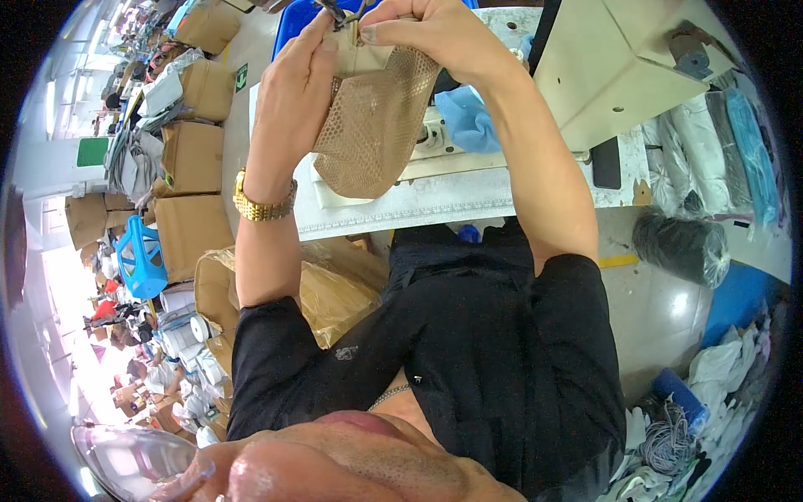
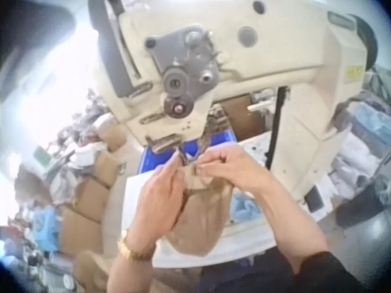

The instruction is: Sewing mesh and leather components together to form a shoe upper using an industrial sewing machine.

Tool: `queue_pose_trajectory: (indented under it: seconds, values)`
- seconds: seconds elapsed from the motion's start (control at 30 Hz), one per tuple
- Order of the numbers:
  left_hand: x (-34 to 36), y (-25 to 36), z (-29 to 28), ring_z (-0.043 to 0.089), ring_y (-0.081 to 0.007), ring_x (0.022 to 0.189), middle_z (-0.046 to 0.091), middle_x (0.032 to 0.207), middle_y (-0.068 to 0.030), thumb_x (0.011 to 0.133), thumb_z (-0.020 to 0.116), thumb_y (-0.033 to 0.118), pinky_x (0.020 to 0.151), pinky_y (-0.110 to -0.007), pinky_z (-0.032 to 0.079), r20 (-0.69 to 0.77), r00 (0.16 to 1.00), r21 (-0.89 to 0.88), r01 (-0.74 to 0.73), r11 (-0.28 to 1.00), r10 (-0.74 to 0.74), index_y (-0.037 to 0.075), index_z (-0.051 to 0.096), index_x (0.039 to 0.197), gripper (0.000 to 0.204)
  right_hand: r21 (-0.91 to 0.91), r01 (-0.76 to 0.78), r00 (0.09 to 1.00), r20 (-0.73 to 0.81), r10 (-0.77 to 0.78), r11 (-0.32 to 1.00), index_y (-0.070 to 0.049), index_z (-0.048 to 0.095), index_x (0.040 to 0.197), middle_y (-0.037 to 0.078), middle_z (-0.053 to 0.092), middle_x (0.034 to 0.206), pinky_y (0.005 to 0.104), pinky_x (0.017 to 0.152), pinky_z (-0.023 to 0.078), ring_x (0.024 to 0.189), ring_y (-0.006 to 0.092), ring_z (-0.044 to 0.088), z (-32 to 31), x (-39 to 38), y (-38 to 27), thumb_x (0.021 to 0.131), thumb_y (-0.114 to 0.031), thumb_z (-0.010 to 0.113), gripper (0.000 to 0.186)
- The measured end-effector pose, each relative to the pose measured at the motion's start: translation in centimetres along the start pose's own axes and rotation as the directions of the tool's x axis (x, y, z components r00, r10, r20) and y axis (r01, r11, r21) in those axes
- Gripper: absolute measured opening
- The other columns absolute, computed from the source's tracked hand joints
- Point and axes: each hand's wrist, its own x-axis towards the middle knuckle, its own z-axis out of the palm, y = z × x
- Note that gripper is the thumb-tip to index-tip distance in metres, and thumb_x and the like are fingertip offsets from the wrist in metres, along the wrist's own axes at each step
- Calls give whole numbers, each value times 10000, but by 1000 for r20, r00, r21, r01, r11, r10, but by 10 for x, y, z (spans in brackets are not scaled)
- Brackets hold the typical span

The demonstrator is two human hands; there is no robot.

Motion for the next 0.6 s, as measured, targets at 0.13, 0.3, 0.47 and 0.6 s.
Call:
queue_pose_trajectory:
  seconds: [0.13,0.3,0.47,0.6]
  values:
    - [1,-5,0,670,-393,920,681,1043,-221,1026,480,233,824,-462,525,-37,999,-11,-39,999,39,37,600,1338,387,-34,-153,988,25,154,988,4,737,985,14,711,864,236,713,499,799,83,640,4,5,-30,888,-135,746,169]
    - [13,1,-7,606,-462,1095,611,1214,-313,1037,443,149,955,-462,485,61,982,-34,-175,984,177,-104,504,1351,408,10,-3,1000,-1,3,1000,-5,744,934,8,716,832,230,669,488,742,71,619,-4,13,-1,873,-145,758,154]
    - [18,-47,14,566,-468,1196,582,1287,-330,1066,404,201,1009,-471,457,-69,937,-182,-349,919,342,-116,487,1351,434,-192,-123,991,-83,109,974,4,736,959,-5,669,823,230,709,489,790,83,624,4,10,-26,866,-131,765,167]
    - [18,8,-7,553,-463,1223,579,1304,-323,1079,397,238,1024,-466,452,173,985,-161,47,986,-19,-98,477,1374,454,-436,194,908,-259,-329,879,34,716,1025,22,663,933,237,789,493,906,100,632,24,-18,-29,893,-75,723,171]
